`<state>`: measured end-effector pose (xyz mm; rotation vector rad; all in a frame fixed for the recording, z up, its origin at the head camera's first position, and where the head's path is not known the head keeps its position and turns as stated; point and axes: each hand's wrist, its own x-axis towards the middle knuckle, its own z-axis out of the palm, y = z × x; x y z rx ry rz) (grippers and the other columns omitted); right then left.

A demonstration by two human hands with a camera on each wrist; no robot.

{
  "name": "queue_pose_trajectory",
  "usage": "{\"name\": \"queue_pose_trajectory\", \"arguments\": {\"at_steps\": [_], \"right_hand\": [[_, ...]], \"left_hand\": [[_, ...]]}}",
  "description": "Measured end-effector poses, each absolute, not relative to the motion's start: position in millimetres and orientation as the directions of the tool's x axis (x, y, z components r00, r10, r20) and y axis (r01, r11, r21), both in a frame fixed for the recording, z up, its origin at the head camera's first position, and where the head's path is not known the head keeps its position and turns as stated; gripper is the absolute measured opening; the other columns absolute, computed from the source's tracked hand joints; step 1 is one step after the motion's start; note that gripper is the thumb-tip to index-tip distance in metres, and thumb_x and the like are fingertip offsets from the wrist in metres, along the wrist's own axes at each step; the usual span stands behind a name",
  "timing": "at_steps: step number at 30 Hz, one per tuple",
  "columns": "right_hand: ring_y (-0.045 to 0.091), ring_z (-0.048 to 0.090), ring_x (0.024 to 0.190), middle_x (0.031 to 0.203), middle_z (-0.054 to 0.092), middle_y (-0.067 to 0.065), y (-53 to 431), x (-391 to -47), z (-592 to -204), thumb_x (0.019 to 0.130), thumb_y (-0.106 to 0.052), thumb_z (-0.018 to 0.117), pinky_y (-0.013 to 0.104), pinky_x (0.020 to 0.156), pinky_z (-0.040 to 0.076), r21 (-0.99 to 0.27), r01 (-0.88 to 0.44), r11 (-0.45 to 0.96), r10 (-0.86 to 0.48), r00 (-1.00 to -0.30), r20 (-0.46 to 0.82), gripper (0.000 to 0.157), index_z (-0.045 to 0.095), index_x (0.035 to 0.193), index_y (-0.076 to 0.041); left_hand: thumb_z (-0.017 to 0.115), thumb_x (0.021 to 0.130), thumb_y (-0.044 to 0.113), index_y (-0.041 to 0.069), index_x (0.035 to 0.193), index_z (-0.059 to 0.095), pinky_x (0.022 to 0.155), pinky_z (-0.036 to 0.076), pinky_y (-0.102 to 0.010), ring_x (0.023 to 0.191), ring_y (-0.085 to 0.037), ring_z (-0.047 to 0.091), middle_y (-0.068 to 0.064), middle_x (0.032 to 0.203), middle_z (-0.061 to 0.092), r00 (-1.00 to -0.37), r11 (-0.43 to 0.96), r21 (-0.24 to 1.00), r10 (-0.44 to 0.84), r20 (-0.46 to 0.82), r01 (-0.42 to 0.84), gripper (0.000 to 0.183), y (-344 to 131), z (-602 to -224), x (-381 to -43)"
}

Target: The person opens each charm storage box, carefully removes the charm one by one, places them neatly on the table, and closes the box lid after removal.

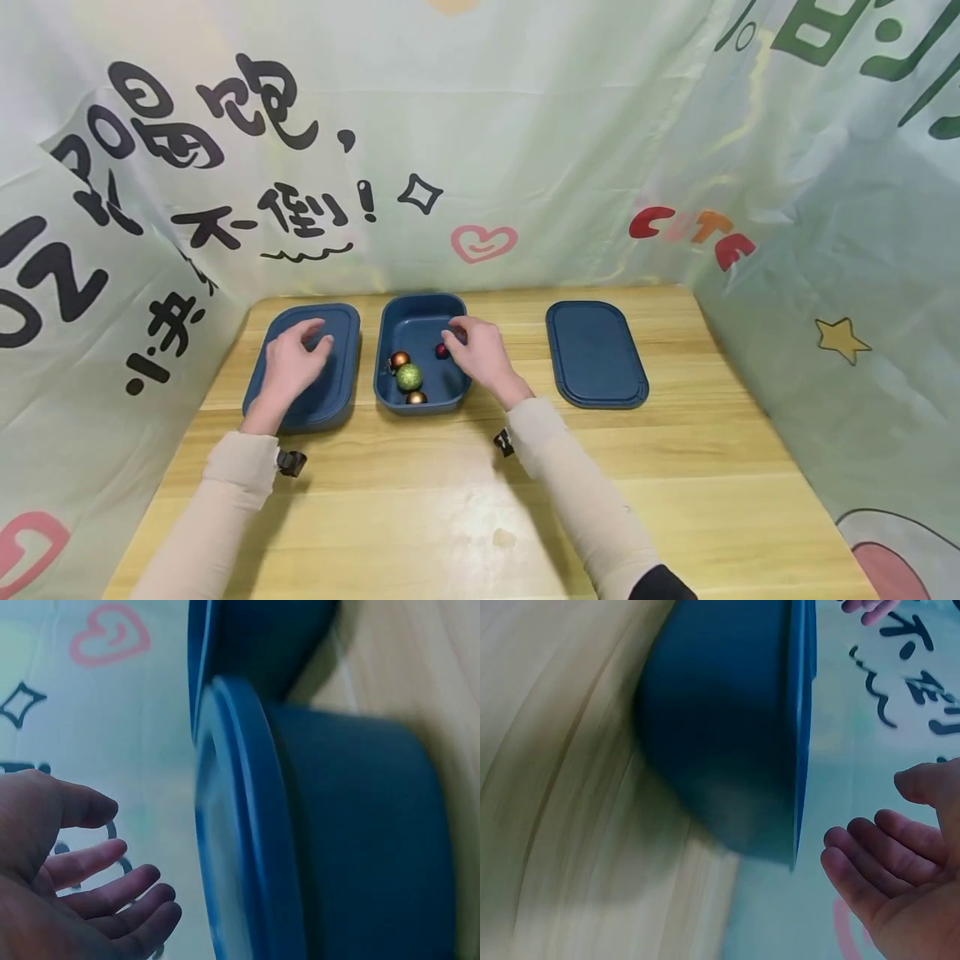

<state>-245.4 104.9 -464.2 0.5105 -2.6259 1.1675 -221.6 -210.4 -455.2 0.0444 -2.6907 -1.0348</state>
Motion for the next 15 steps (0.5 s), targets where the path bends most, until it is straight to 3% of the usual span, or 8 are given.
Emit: {"name": "queue_pose_trajectory", "arguments": {"at_steps": [7,15], "right_hand": [[0.027,0.077,0.098,0.113,0.079,0.016,67,-242,-461,0.101,-0.018,0.069,0.041,0.089,0.062,-0.678,-0.446,0.584,-0.297,-0.895,0.333,0.029,0.075,0.122,0.001],[0.024,0.076,0.105,0.119,0.078,0.013,24,-241,-465,0.105,-0.019,0.066,0.038,0.093,0.061,-0.756,-0.402,0.516,-0.362,-0.903,0.232,0.033,0.071,0.131,-0.001]], "left_hand": [[0.062,0.102,0.019,-0.001,0.143,0.061,0.103,0.047,-0.063,0.119,-0.05,0.062,-0.033,0.134,0.064,-0.953,0.771,0.636,-0.183,0.243,0.014,0.046,-242,-461,-212],[0.061,0.101,0.016,-0.005,0.143,0.06,0.106,0.045,-0.063,0.124,-0.052,0.059,-0.035,0.134,0.063,-0.935,0.799,0.6,-0.228,0.271,-0.021,0.047,-273,-471,-203]]}}
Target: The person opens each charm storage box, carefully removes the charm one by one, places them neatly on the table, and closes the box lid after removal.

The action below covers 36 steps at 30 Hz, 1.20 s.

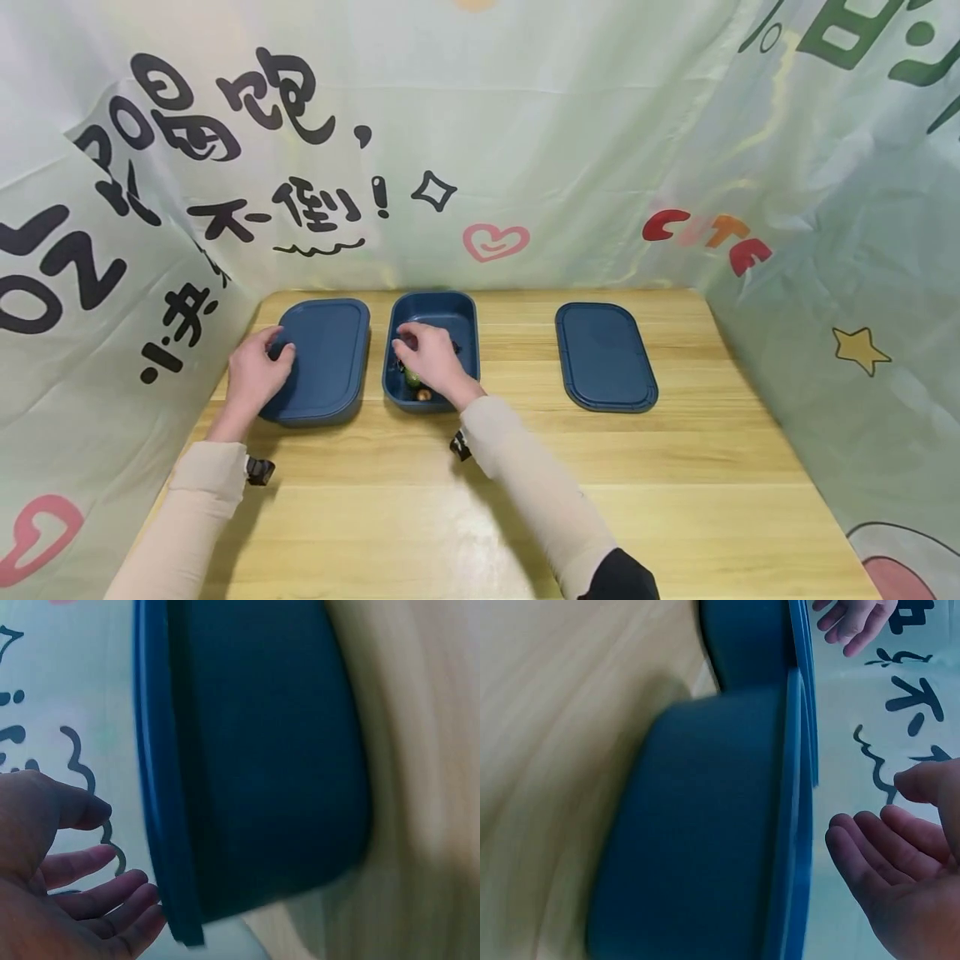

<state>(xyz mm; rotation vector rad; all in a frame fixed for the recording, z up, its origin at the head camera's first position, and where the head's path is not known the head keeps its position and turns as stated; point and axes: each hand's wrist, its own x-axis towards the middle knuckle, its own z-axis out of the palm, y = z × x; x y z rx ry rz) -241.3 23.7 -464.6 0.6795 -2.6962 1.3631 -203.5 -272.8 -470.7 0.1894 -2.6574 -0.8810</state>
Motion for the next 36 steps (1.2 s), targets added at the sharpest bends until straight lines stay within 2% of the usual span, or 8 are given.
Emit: {"name": "queue_pose_trajectory", "arguments": {"at_steps": [8,15,24,29,30,33,35,36], "right_hand": [[0.025,0.076,0.106,0.12,0.078,0.013,-9,-243,-469,0.104,-0.017,0.066,0.037,0.094,0.061,-0.838,-0.322,0.442,-0.328,-0.927,0.183,0.031,0.072,0.131,-0.003],[0.03,0.073,0.119,0.141,0.068,0.02,-30,-237,-469,0.105,-0.019,0.065,0.04,0.098,0.061,-0.886,-0.25,0.391,-0.335,-0.935,0.116,0.046,0.06,0.147,0.0],[0.031,0.068,0.129,0.149,0.061,0.023,-47,-233,-474,0.109,-0.014,0.054,0.039,0.105,0.057,-0.862,-0.238,0.448,-0.35,-0.934,0.077,0.048,0.051,0.153,0.004],[0.032,0.07,0.125,0.144,0.065,0.024,-52,-232,-476,0.107,-0.012,0.056,0.04,0.104,0.058,-0.817,-0.283,0.502,-0.36,-0.928,0.1,0.049,0.051,0.152,0.007],[0.03,0.074,0.115,0.136,0.069,0.024,-53,-233,-476,0.107,-0.013,0.057,0.037,0.099,0.059,-0.807,-0.287,0.516,-0.365,-0.926,0.095,0.05,0.05,0.153,0.006],[0.025,0.072,0.098,0.123,0.074,0.023,-53,-233,-476,0.107,-0.016,0.058,0.033,0.089,0.056,-0.778,-0.289,0.557,-0.383,-0.921,0.068,0.054,0.046,0.156,0.005],[0.024,0.069,0.09,0.122,0.074,0.023,-53,-233,-475,0.107,-0.017,0.059,0.031,0.085,0.054,-0.767,-0.281,0.577,-0.393,-0.919,0.041,0.058,0.042,0.158,0.005],[0.024,0.07,0.093,0.127,0.073,0.023,-54,-233,-475,0.107,-0.018,0.059,0.031,0.088,0.054,-0.764,-0.275,0.584,-0.394,-0.919,0.029,0.059,0.04,0.159,0.005]], "left_hand": [[0.061,0.102,0.017,-0.007,0.145,0.056,0.109,0.044,-0.063,0.128,-0.053,0.056,-0.036,0.14,0.059,-0.941,0.802,0.592,-0.254,0.223,-0.076,0.05,-292,-477,-199],[0.059,0.104,0.021,-0.007,0.15,0.051,0.107,0.045,-0.063,0.129,-0.053,0.056,-0.037,0.142,0.057,-0.957,0.783,0.608,-0.262,0.127,-0.133,0.054,-298,-478,-195],[0.056,0.106,0.025,-0.012,0.145,0.055,0.108,0.045,-0.061,0.119,-0.051,0.063,-0.037,0.128,0.066,-0.963,0.759,0.629,-0.264,0.061,-0.168,0.053,-306,-492,-198],[0.055,0.107,0.025,-0.012,0.141,0.059,0.103,0.047,-0.06,0.115,-0.049,0.063,-0.035,0.123,0.067,-0.961,0.746,0.643,-0.272,0.056,-0.173,0.05,-306,-495,-199],[0.055,0.107,0.025,-0.012,0.14,0.059,0.102,0.047,-0.06,0.114,-0.049,0.062,-0.035,0.121,0.067,-0.961,0.744,0.645,-0.271,0.057,-0.172,0.05,-306,-495,-199],[0.055,0.107,0.024,-0.012,0.138,0.06,0.098,0.048,-0.059,0.108,-0.048,0.062,-0.033,0.115,0.068,-0.96,0.741,0.651,-0.27,0.066,-0.163,0.048,-305,-495,-199],[0.055,0.107,0.024,-0.012,0.139,0.06,0.097,0.048,-0.059,0.106,-0.047,0.062,-0.032,0.113,0.067,-0.961,0.737,0.656,-0.268,0.064,-0.162,0.049,-304,-495,-199],[0.055,0.107,0.024,-0.012,0.139,0.06,0.096,0.048,-0.058,0.105,-0.046,0.062,-0.031,0.112,0.067,-0.961,0.735,0.659,-0.269,0.063,-0.163,0.049,-304,-495,-199]]}}
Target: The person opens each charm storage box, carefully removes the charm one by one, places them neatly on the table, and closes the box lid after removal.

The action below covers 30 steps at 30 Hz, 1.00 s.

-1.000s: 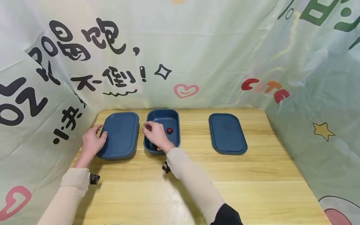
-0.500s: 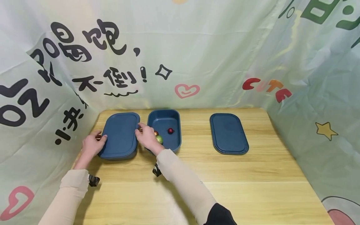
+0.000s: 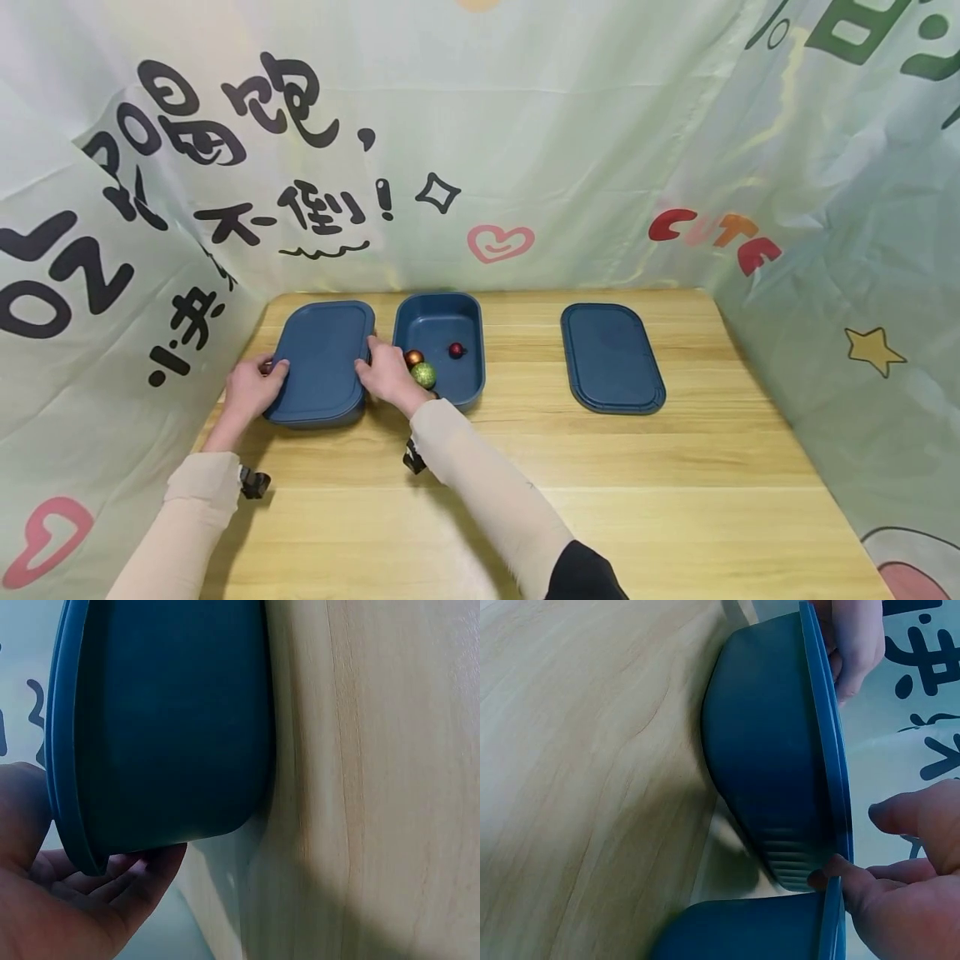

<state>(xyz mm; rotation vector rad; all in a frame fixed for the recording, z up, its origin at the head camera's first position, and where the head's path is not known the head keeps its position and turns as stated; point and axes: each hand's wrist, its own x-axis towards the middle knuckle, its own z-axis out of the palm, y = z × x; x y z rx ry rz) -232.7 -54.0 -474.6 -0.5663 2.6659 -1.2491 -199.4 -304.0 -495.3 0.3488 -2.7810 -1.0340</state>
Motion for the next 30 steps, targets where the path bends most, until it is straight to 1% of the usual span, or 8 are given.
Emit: {"name": "queue_pose_trajectory", "arguments": {"at_steps": [2,6,8,12,16,18,23,30], "right_hand": [[0.028,0.071,0.113,0.141,0.066,0.024,-56,-232,-473,0.108,-0.018,0.058,0.034,0.099,0.055,-0.764,-0.259,0.591,-0.395,-0.919,0.006,0.06,0.039,0.159,0.006],[0.033,0.055,0.143,0.156,0.053,0.024,-60,-230,-473,0.109,-0.019,0.057,0.04,0.114,0.051,-0.754,-0.236,0.613,-0.389,-0.921,-0.028,0.059,0.039,0.159,0.007],[0.034,0.061,0.137,0.148,0.061,0.025,-61,-230,-473,0.109,-0.019,0.057,0.039,0.109,0.054,-0.742,-0.233,0.629,-0.373,-0.928,-0.024,0.054,0.045,0.155,0.006],[0.034,0.074,0.108,0.119,0.075,0.023,-63,-231,-474,0.106,-0.017,0.06,0.034,0.087,0.06,-0.719,-0.23,0.656,-0.323,-0.946,0.008,0.038,0.061,0.137,0.005],[0.032,0.074,0.09,0.101,0.076,0.02,-63,-236,-476,0.104,-0.017,0.062,0.032,0.076,0.059,-0.716,-0.204,0.667,-0.308,-0.951,-0.015,0.025,0.068,0.116,0.003],[0.03,0.072,0.085,0.095,0.075,0.017,-68,-247,-495,0.103,-0.02,0.061,0.032,0.073,0.058,-0.704,-0.203,0.68,-0.296,-0.955,-0.011,0.021,0.07,0.106,0.0],[0.025,0.071,0.085,0.092,0.074,0.012,-79,-270,-543,0.101,-0.026,0.06,0.033,0.073,0.057,-0.657,-0.211,0.724,-0.256,-0.966,0.028,0.022,0.068,0.093,-0.007],[0.031,0.069,0.088,0.1,0.073,0.021,-65,-235,-470,0.103,-0.019,0.062,0.035,0.076,0.057,-0.705,-0.126,0.698,-0.277,-0.955,-0.104,0.024,0.068,0.099,0.003]], "left_hand": [[0.054,0.107,0.025,-0.012,0.14,0.06,0.095,0.049,-0.058,0.105,-0.046,0.062,-0.031,0.112,0.067,-0.961,0.733,0.66,-0.271,0.057,-0.167,0.049,-304,-496,-200],[0.053,0.108,0.026,-0.011,0.142,0.058,0.096,0.049,-0.058,0.107,-0.046,0.061,-0.031,0.116,0.066,-0.961,0.731,0.658,-0.275,0.042,-0.181,0.051,-303,-497,-200],[0.052,0.108,0.026,-0.011,0.143,0.057,0.097,0.048,-0.059,0.109,-0.046,0.061,-0.032,0.118,0.066,-0.961,0.733,0.654,-0.275,0.037,-0.185,0.051,-302,-496,-200],[0.052,0.109,0.027,-0.011,0.145,0.055,0.1,0.048,-0.06,0.113,-0.048,0.06,-0.033,0.122,0.065,-0.962,0.735,0.653,-0.27,0.033,-0.183,0.052,-301,-496,-202],[0.052,0.109,0.026,-0.012,0.144,0.055,0.101,0.047,-0.06,0.115,-0.049,0.059,-0.034,0.123,0.064,-0.963,0.732,0.658,-0.267,0.035,-0.179,0.052,-300,-496,-202],[0.052,0.108,0.026,-0.012,0.144,0.056,0.101,0.047,-0.061,0.115,-0.049,0.059,-0.034,0.123,0.065,-0.963,0.732,0.658,-0.265,0.038,-0.176,0.052,-300,-496,-201],[0.053,0.108,0.026,-0.013,0.142,0.057,0.101,0.047,-0.061,0.113,-0.05,0.06,-0.034,0.121,0.066,-0.965,0.738,0.654,-0.259,0.047,-0.166,0.052,-300,-496,-201],[0.053,0.108,0.026,-0.012,0.143,0.057,0.106,0.044,-0.061,0.116,-0.049,0.06,-0.033,0.122,0.066,-0.969,0.733,0.658,-0.248,0.026,-0.17,0.052,-297,-494,-201]]}}
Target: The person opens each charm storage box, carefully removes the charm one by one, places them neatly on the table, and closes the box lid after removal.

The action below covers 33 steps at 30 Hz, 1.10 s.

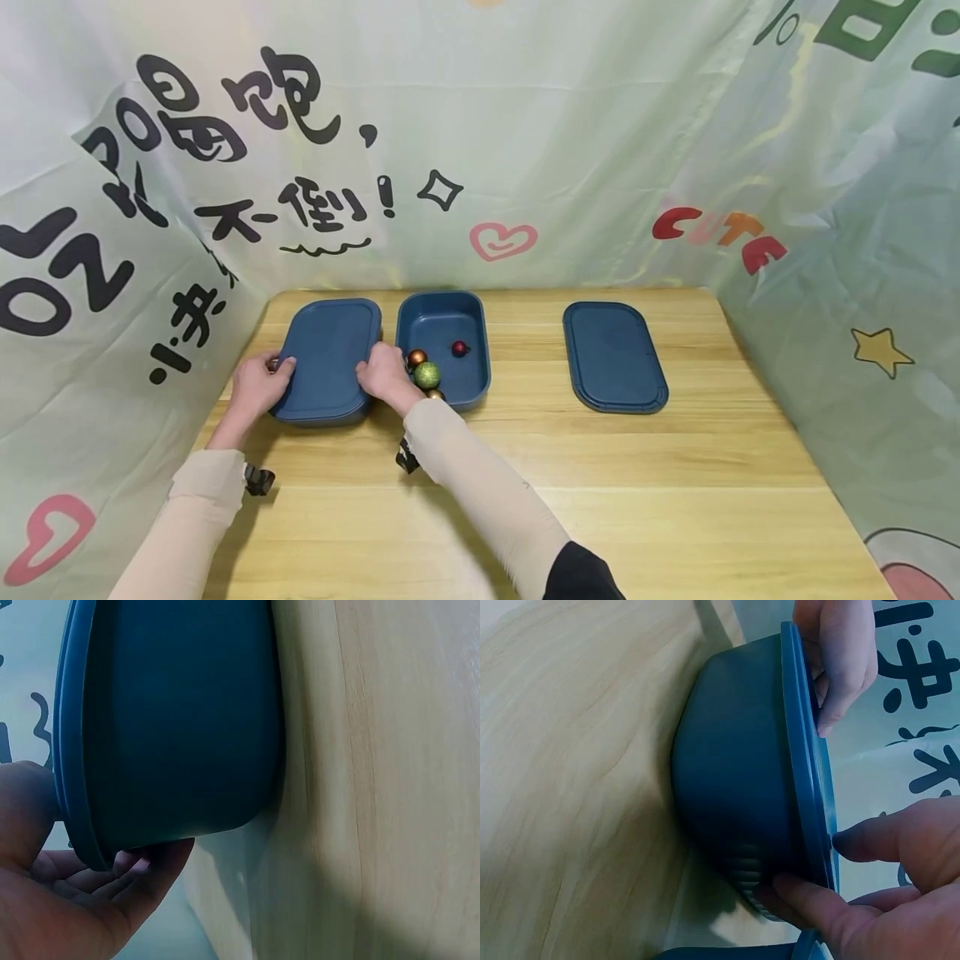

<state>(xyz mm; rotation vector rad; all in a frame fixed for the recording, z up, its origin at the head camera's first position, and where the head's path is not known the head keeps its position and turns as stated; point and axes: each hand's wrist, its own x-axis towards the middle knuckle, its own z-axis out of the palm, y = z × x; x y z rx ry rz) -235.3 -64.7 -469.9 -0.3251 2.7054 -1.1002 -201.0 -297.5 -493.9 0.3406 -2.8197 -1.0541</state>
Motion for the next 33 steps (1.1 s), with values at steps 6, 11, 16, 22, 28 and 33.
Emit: {"name": "queue_pose_trajectory", "arguments": {"at_steps": [6,11,16,22,28,33], "right_hand": [[0.027,0.069,0.086,0.099,0.074,0.017,-62,-243,-484,0.102,-0.024,0.061,0.035,0.074,0.057,-0.68,-0.139,0.72,-0.259,-0.963,-0.077,0.026,0.069,0.099,0.0],[0.027,0.072,0.095,0.102,0.075,0.016,-63,-258,-508,0.102,-0.028,0.06,0.034,0.076,0.058,-0.657,-0.139,0.741,-0.232,-0.971,-0.055,0.027,0.069,0.1,-0.002],[0.031,0.072,0.102,0.107,0.074,0.02,-60,-249,-494,0.101,-0.022,0.06,0.037,0.082,0.059,-0.655,-0.122,0.746,-0.223,-0.972,-0.072,0.025,0.067,0.107,0.001],[0.035,0.07,0.114,0.118,0.072,0.024,-59,-230,-467,0.102,-0.019,0.063,0.039,0.089,0.059,-0.672,-0.071,0.737,-0.215,-0.967,-0.133,0.032,0.063,0.123,0.005],[0.035,0.068,0.117,0.125,0.071,0.024,-61,-230,-467,0.103,-0.022,0.062,0.04,0.093,0.058,-0.655,-0.052,0.754,-0.212,-0.963,-0.168,0.045,0.058,0.138,0.007],[0.033,0.07,0.106,0.119,0.071,0.025,-58,-228,-461,0.104,-0.02,0.062,0.037,0.085,0.058,-0.669,-0.061,0.741,-0.223,-0.962,-0.16,0.039,0.061,0.13,0.007]], "left_hand": [[0.055,0.107,0.026,-0.013,0.139,0.059,0.102,0.048,-0.059,0.113,-0.048,0.063,-0.033,0.119,0.069,-0.969,0.735,0.66,-0.243,0.041,-0.156,0.051,-290,-493,-204],[0.055,0.107,0.026,-0.013,0.136,0.06,0.104,0.045,-0.059,0.112,-0.049,0.063,-0.032,0.116,0.069,-0.969,0.737,0.658,-0.243,0.048,-0.152,0.05,-284,-493,-205],[0.055,0.107,0.026,-0.013,0.135,0.061,0.1,0.047,-0.059,0.11,-0.048,0.064,-0.032,0.115,0.07,-0.972,0.746,0.651,-0.228,0.05,-0.142,0.048,-281,-494,-206],[0.053,0.107,0.026,-0.014,0.135,0.06,0.099,0.048,-0.06,0.109,-0.051,0.064,-0.033,0.113,0.069,-0.976,0.775,0.621,-0.207,0.069,-0.12,0.049,-280,-496,-206],[0.051,0.107,0.023,-0.017,0.137,0.056,0.107,0.045,-0.064,0.123,-0.058,0.059,-0.041,0.13,0.063,-0.982,0.799,0.594,-0.171,0.074,-0.094,0.051,-278,-492,-206],[0.05,0.107,0.025,-0.015,0.135,0.057,0.105,0.047,-0.065,0.124,-0.059,0.058,-0.041,0.132,0.062,-0.987,0.806,0.586,-0.147,0.056,-0.087,0.049,-279,-490,-207]]}}
